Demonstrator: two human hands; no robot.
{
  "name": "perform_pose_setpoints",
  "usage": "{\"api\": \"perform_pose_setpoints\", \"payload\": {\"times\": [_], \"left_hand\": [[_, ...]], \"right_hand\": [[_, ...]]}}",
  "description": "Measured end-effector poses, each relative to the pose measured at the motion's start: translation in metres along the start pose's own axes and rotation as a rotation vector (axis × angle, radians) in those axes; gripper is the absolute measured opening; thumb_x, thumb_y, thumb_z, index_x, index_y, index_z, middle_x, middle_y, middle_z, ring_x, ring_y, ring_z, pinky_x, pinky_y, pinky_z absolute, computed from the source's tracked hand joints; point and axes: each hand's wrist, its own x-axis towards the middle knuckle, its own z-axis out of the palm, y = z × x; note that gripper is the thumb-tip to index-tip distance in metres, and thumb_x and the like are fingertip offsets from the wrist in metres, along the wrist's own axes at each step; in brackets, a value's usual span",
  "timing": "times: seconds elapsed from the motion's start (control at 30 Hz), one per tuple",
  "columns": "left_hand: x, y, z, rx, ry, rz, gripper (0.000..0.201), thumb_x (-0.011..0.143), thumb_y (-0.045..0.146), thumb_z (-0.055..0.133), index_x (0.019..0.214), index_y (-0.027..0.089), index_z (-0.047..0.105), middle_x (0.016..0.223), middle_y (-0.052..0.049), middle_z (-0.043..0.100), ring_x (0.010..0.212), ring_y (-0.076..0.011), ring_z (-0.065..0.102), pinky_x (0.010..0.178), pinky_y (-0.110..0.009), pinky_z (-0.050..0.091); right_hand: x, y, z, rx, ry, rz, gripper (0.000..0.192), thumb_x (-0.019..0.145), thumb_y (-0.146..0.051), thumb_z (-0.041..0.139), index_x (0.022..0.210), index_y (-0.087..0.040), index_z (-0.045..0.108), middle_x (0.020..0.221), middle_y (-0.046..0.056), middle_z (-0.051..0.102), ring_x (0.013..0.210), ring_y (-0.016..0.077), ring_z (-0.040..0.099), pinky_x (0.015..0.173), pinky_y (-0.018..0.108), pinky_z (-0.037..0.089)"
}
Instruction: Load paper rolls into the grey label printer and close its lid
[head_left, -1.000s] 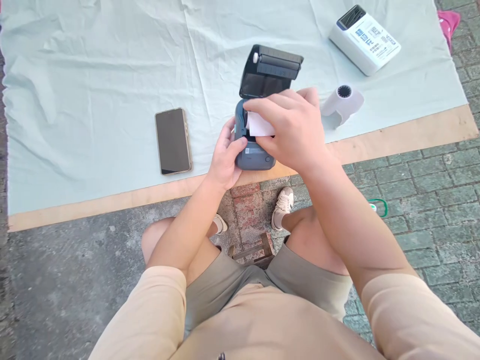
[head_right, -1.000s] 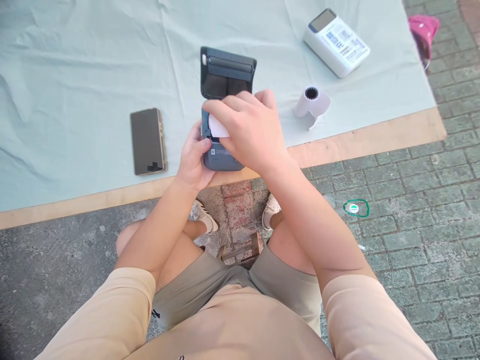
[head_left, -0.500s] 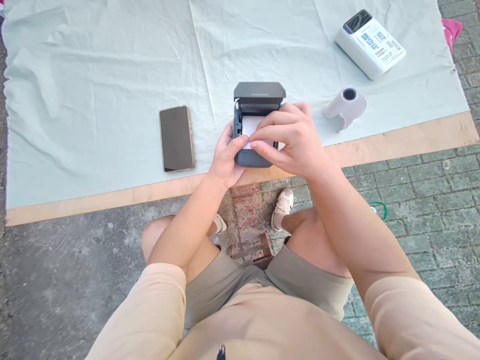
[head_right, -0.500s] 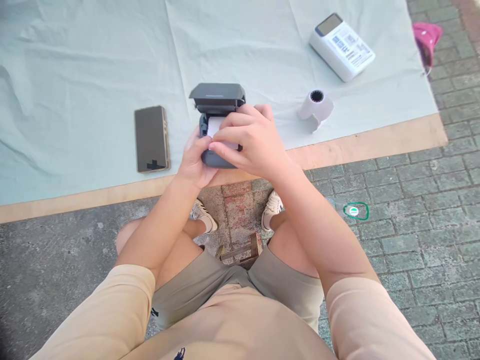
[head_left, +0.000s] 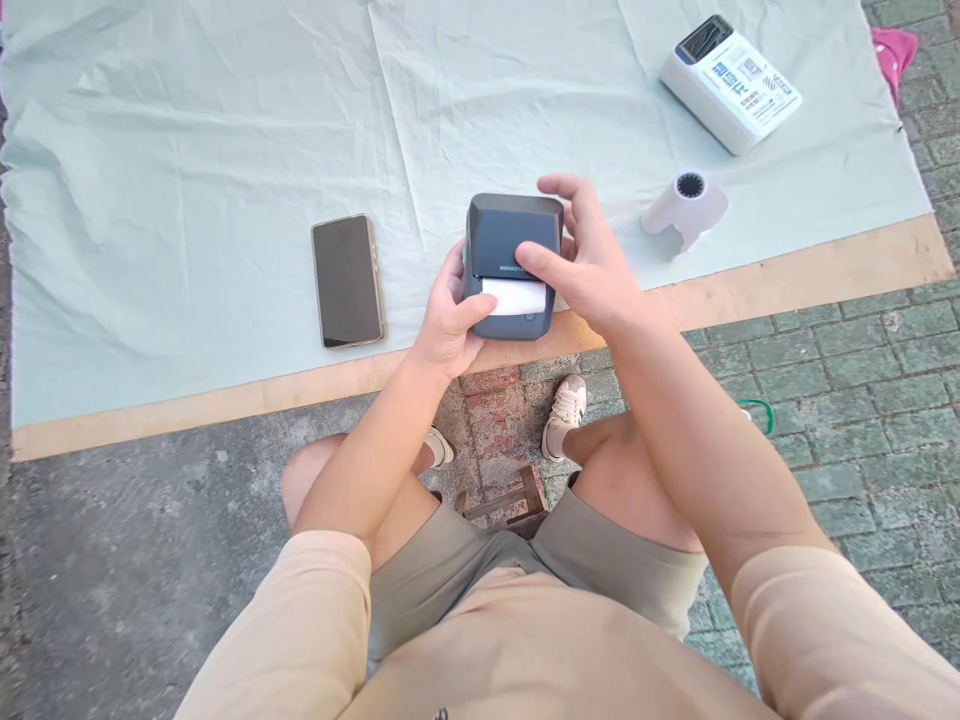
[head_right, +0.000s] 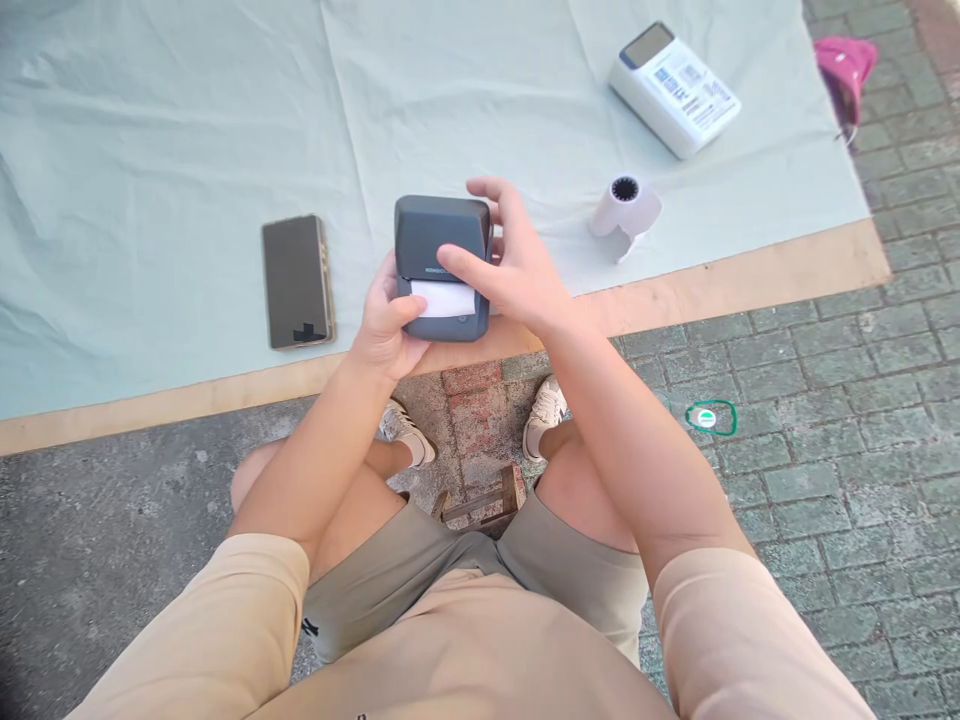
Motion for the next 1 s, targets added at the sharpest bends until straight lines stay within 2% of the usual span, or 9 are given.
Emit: {"api": "perform_pose_setpoints", "payload": {"times": [0.13, 0.3, 0.43, 0.53, 0.67, 0.77, 0.83, 0.9, 1.0], "left_hand": [[-0.003, 0.008, 0.004, -0.052, 0.005, -0.055, 0.066, 0.075, 0.063, 0.089, 0.123, 0.026, 0.063, 0.131, -0.01, 0.078, 0.157, -0.0431, 0.057, 0.117, -0.054, 0.063], [0.0, 0.009, 0.006, -0.136, 0.058, -0.078, 0.038, 0.093, 0.065, 0.071, 0.109, 0.03, 0.072, 0.118, -0.002, 0.084, 0.151, -0.0411, 0.061, 0.113, -0.053, 0.062], [0.004, 0.006, 0.003, -0.097, 0.063, -0.146, 0.047, 0.104, 0.069, 0.056, 0.117, 0.027, 0.075, 0.115, 0.0, 0.086, 0.154, -0.0418, 0.057, 0.118, -0.055, 0.057], [0.006, 0.008, 0.002, -0.103, 0.05, -0.154, 0.043, 0.103, 0.064, 0.061, 0.114, 0.025, 0.076, 0.116, 0.0, 0.087, 0.153, -0.0422, 0.059, 0.119, -0.055, 0.057], [0.007, 0.009, 0.003, -0.134, 0.104, -0.165, 0.047, 0.099, 0.067, 0.061, 0.106, 0.023, 0.076, 0.116, -0.004, 0.085, 0.139, -0.0388, 0.071, 0.112, -0.054, 0.064], [0.006, 0.009, 0.004, -0.16, 0.132, -0.144, 0.048, 0.096, 0.07, 0.063, 0.104, 0.023, 0.074, 0.115, -0.007, 0.085, 0.146, -0.0353, 0.068, 0.114, -0.047, 0.064], [0.005, 0.008, 0.003, -0.158, 0.089, -0.122, 0.051, 0.093, 0.073, 0.066, 0.104, 0.024, 0.072, 0.118, -0.008, 0.083, 0.152, -0.0361, 0.063, 0.116, -0.047, 0.062], [0.003, 0.008, 0.003, -0.123, 0.036, -0.106, 0.053, 0.086, 0.073, 0.075, 0.106, 0.024, 0.071, 0.121, -0.009, 0.082, 0.153, -0.038, 0.062, 0.116, -0.048, 0.062], [0.0, 0.006, 0.002, -0.075, 0.039, -0.074, 0.051, 0.077, 0.06, 0.089, 0.109, 0.025, 0.07, 0.12, -0.006, 0.082, 0.15, -0.0364, 0.065, 0.116, -0.045, 0.061]], "right_hand": [[0.0, 0.003, 0.002, 0.072, -0.05, 0.028, 0.079, 0.088, -0.087, 0.072, 0.144, -0.035, 0.05, 0.127, 0.008, 0.071, 0.1, 0.0253, 0.075, 0.081, 0.04, 0.066], [0.001, -0.003, 0.004, 0.139, -0.066, 0.063, 0.081, 0.084, -0.082, 0.079, 0.143, -0.036, 0.048, 0.132, 0.006, 0.069, 0.092, 0.0215, 0.074, 0.074, 0.036, 0.066], [-0.001, -0.013, -0.001, 0.148, -0.064, 0.017, 0.071, 0.091, -0.078, 0.073, 0.145, -0.036, 0.051, 0.139, 0.006, 0.069, 0.11, 0.0229, 0.074, 0.09, 0.037, 0.066], [-0.004, -0.024, -0.01, 0.145, -0.094, 0.027, 0.067, 0.092, -0.068, 0.077, 0.146, -0.037, 0.054, 0.156, 0.007, 0.061, 0.127, 0.0253, 0.069, 0.101, 0.038, 0.063], [-0.007, -0.033, -0.016, 0.148, -0.216, -0.034, 0.082, 0.084, -0.058, 0.085, 0.154, -0.038, 0.047, 0.164, 0.008, 0.054, 0.12, 0.0247, 0.072, 0.108, 0.044, 0.062], [-0.006, -0.033, -0.012, -0.018, -0.022, -0.093, 0.072, 0.082, -0.069, 0.083, 0.14, -0.037, 0.056, 0.151, 0.008, 0.062, 0.123, 0.0274, 0.07, 0.102, 0.045, 0.063], [-0.005, -0.035, -0.008, -0.157, 0.24, -0.104, 0.054, 0.089, -0.082, 0.071, 0.109, -0.033, 0.06, 0.118, 0.007, 0.07, 0.108, 0.0278, 0.07, 0.09, 0.045, 0.064], [-0.004, -0.039, -0.006, -0.205, 0.398, -0.109, 0.056, 0.098, -0.086, 0.056, 0.086, -0.031, 0.052, 0.089, 0.005, 0.065, 0.087, 0.0256, 0.068, 0.081, 0.044, 0.062], [-0.003, -0.047, -0.007, -0.209, 0.351, -0.142, 0.05, 0.108, -0.075, 0.047, 0.088, -0.031, 0.061, 0.094, 0.006, 0.076, 0.094, 0.0267, 0.075, 0.088, 0.046, 0.063]]}}
